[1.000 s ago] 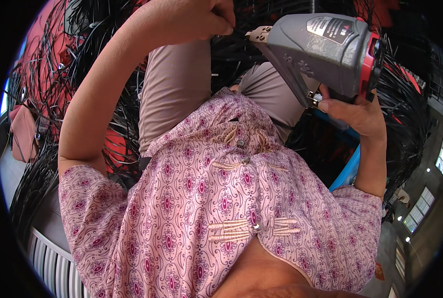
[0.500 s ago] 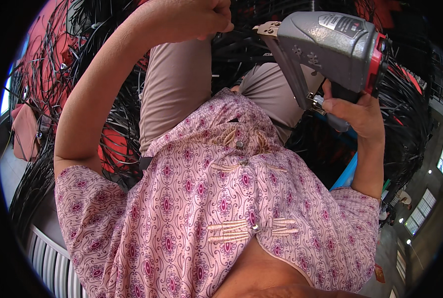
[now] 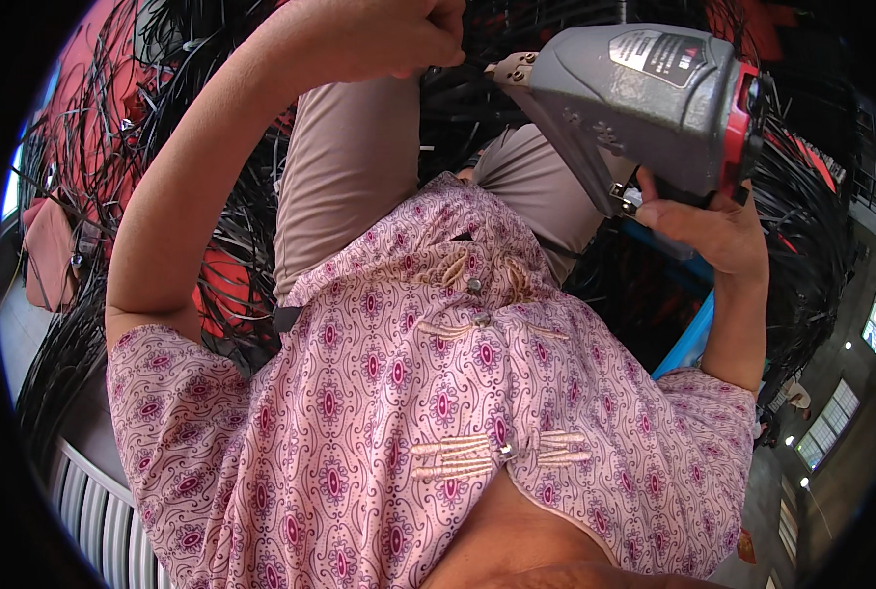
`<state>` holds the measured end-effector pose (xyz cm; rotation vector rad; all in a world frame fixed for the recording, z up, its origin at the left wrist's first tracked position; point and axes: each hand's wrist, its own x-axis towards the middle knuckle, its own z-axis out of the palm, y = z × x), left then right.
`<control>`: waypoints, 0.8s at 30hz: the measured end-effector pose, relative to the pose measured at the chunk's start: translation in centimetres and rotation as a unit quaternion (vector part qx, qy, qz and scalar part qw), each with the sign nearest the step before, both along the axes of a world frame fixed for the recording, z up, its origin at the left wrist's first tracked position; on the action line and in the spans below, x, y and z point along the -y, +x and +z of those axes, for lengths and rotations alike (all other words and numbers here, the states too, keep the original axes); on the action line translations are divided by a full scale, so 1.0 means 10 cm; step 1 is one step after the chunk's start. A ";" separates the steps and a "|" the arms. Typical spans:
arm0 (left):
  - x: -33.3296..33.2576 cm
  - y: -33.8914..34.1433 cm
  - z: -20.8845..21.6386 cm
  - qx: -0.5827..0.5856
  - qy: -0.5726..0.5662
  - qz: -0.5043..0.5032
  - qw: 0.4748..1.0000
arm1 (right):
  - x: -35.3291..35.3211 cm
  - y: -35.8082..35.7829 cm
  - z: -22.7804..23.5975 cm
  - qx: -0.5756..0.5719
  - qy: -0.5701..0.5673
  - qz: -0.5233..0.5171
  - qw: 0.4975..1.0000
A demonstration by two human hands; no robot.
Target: The person weaves black plastic strips onto a metal chair frame. They use a pair of shears to cut the strips and a pneumatic staple gun to secure the strips to the frame.
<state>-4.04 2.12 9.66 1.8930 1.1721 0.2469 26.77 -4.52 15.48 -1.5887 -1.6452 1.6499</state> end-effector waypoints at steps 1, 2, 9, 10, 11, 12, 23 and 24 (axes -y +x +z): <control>-0.01 0.01 -0.01 -0.006 0.000 0.003 1.000 | -0.02 0.01 0.00 0.003 -0.003 0.012 1.000; -0.01 0.02 0.00 -0.007 -0.002 0.007 1.000 | -0.02 0.01 0.00 0.004 -0.003 0.018 1.000; 0.00 -0.01 -0.15 0.013 0.064 -0.013 0.998 | -0.02 -0.05 0.01 -0.021 0.024 0.032 0.999; 0.01 -0.01 -0.16 0.018 0.088 -0.021 0.996 | -0.04 -0.04 0.01 -0.022 0.023 0.043 0.999; 0.01 -0.01 -0.14 0.012 0.085 -0.018 0.996 | -0.05 -0.02 0.02 -0.024 0.022 0.055 0.998; 0.01 0.00 -0.11 0.005 0.082 -0.015 0.996 | -0.06 -0.02 0.02 -0.025 0.024 0.058 0.998; 0.04 -0.02 -0.08 -0.005 0.087 -0.023 0.996 | -0.21 -0.17 0.22 0.116 -0.076 0.059 0.989; 0.05 -0.03 -0.13 -0.001 0.101 -0.025 0.995 | -0.23 -0.19 0.25 0.138 -0.101 0.066 0.983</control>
